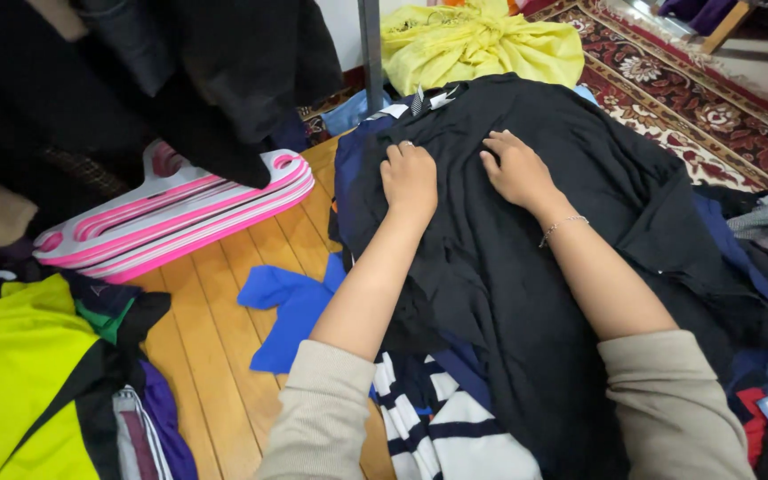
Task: The person folds a neon yellow and black sports jersey and places it on a pile. They then pick up a black t-shirt, fold it, and place it on top of the yellow jersey. Finally, they pick up another black t-shirt and begin folding it.
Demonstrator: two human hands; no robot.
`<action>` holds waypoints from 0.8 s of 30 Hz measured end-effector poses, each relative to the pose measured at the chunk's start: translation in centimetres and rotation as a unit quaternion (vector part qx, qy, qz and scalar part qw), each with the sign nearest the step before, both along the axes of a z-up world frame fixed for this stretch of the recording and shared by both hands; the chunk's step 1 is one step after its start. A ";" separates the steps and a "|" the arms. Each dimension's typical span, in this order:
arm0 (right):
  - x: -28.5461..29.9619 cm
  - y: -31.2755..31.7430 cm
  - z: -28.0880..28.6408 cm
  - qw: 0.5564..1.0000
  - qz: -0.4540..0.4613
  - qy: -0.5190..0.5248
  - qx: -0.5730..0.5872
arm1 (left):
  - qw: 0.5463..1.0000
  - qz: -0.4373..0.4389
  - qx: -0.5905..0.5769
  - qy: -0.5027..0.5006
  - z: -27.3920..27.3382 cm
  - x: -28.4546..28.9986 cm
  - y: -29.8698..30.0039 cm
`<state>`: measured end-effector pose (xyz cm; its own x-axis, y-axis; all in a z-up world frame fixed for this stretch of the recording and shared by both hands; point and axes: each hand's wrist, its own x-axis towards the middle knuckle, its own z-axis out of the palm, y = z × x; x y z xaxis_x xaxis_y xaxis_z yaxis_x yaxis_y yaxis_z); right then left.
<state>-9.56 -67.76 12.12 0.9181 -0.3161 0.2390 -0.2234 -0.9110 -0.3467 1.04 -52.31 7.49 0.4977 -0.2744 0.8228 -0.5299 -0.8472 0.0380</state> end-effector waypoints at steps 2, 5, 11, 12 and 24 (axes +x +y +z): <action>0.5 -0.4 -0.2 1.000 0.006 -0.003 0.006 | 1.000 -0.027 -0.012 -0.006 0.5 0.3 -0.1; 1.6 -1.3 -0.8 1.000 0.017 -0.015 0.010 | 0.998 -0.045 -0.027 -0.027 1.8 0.9 0.0; 2.5 -1.4 0.0 0.999 0.024 -0.024 0.031 | 0.999 0.013 -0.045 -0.029 -0.3 6.4 -0.1; 2.6 -1.3 0.3 0.999 0.029 -0.025 0.035 | 0.998 0.032 -0.044 -0.030 -0.4 7.1 0.1; 4.4 -2.8 -0.6 0.997 0.022 -0.056 0.050 | 0.999 0.010 -0.020 -0.043 0.7 6.9 0.4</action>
<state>-5.13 -70.61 11.48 0.9010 -0.3037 0.3097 -0.1396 -0.8790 -0.4559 7.93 -51.94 8.18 0.4303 -0.2311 0.8726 -0.5154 -0.8565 0.0273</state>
